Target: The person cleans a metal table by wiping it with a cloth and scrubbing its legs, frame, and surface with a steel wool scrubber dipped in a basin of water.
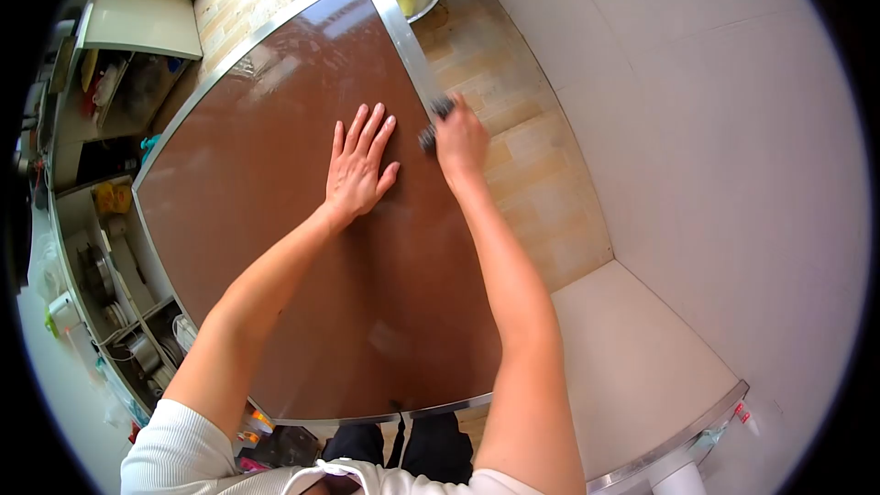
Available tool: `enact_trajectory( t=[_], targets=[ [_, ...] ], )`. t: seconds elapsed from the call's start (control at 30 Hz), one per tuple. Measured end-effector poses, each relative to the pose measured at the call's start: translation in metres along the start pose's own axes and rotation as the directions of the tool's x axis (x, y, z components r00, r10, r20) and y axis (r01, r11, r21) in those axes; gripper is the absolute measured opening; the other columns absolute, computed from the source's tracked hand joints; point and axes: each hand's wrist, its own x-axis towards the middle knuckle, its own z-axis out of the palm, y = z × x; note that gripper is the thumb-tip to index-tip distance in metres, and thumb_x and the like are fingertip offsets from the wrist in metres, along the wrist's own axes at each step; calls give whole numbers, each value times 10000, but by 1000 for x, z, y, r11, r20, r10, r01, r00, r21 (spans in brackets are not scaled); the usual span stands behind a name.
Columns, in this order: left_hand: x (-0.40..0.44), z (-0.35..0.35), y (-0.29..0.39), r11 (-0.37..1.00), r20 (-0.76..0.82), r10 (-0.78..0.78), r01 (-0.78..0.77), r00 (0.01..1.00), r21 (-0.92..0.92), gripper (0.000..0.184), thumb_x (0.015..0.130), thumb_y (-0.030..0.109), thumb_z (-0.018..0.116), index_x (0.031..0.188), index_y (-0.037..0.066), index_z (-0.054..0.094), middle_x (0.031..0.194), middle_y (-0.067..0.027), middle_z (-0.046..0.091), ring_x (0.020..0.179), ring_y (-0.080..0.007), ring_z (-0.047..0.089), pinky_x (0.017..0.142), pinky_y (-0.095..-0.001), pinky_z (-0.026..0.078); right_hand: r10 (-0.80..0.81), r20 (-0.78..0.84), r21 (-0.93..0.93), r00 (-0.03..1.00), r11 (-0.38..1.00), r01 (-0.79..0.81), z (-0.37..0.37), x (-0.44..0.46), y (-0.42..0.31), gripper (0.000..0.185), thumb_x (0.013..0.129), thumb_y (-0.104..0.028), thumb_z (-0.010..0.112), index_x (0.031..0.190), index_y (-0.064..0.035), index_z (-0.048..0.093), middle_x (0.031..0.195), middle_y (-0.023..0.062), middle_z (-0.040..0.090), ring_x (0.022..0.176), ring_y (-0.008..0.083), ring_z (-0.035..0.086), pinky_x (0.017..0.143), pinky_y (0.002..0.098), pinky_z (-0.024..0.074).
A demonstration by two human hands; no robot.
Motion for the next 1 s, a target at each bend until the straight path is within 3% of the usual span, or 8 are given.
enact_trajectory(
  t=[0.13,0.27,0.47,0.57,0.67,0.77,0.87,1.0],
  targets=[
    [-8,8,-4,999,-100,27,-30,995,-21,615,821,339,516,1358,113,319,1452,-63,226,1357,-243,149,1083,-473,122,315,-110,232,943,930,-284,-66,-172,55,214,830,-196,600,994,-59,593,928,102,637,785,251,620,685,349,478],
    [-22,21,-5,965,-192,-15,-36,981,-260,619,830,331,529,1359,112,293,1438,-100,240,1357,-269,141,1080,-487,129,558,-241,-72,794,805,-588,-123,-354,158,271,887,-313,522,868,-50,587,760,90,646,683,227,610,619,354,464],
    [-277,-15,-10,843,-83,-209,137,974,-520,682,792,261,595,1363,93,261,1441,-145,189,1351,-322,128,1063,-535,109,469,-14,157,883,873,-462,-134,-373,239,379,913,-359,486,1007,0,560,916,65,608,849,172,556,771,314,437],
    [-463,-32,-80,735,-234,-677,630,697,-251,700,802,293,577,1366,55,238,1441,-167,173,1351,-323,121,1052,-551,108,208,102,233,973,945,-227,-115,-302,206,412,890,-355,541,968,49,561,873,50,593,790,127,528,706,279,439],
    [-607,-24,-169,152,-153,-983,918,102,-366,721,833,382,543,1360,7,223,1418,-202,184,1322,-331,169,1040,-546,134,281,158,203,947,929,-309,-87,-226,189,391,872,-362,570,908,27,590,790,31,579,672,109,499,593,262,421],
    [-659,-6,-222,35,-63,-998,959,18,-281,810,808,522,552,1326,-34,271,1359,-204,268,1248,-310,286,1025,-397,256,276,204,331,939,884,-331,-80,-218,150,356,872,-354,571,887,0,604,757,2,566,638,97,499,560,263,416],
    [-694,-15,-266,-156,318,-941,690,113,-706,764,778,599,551,1173,-52,490,1098,-172,569,1030,-231,523,897,-335,387,232,168,396,958,874,-281,-71,-212,162,319,869,-344,579,881,-26,608,722,-10,562,592,83,496,518,256,412],
    [-704,-16,-286,-154,247,-969,757,10,-635,709,748,630,564,1008,-28,602,963,-114,620,902,-185,556,813,-330,420,295,161,427,942,839,-336,-71,-222,137,273,868,-343,578,823,-74,563,613,-38,496,469,73,442,399,235,365]
  ],
)
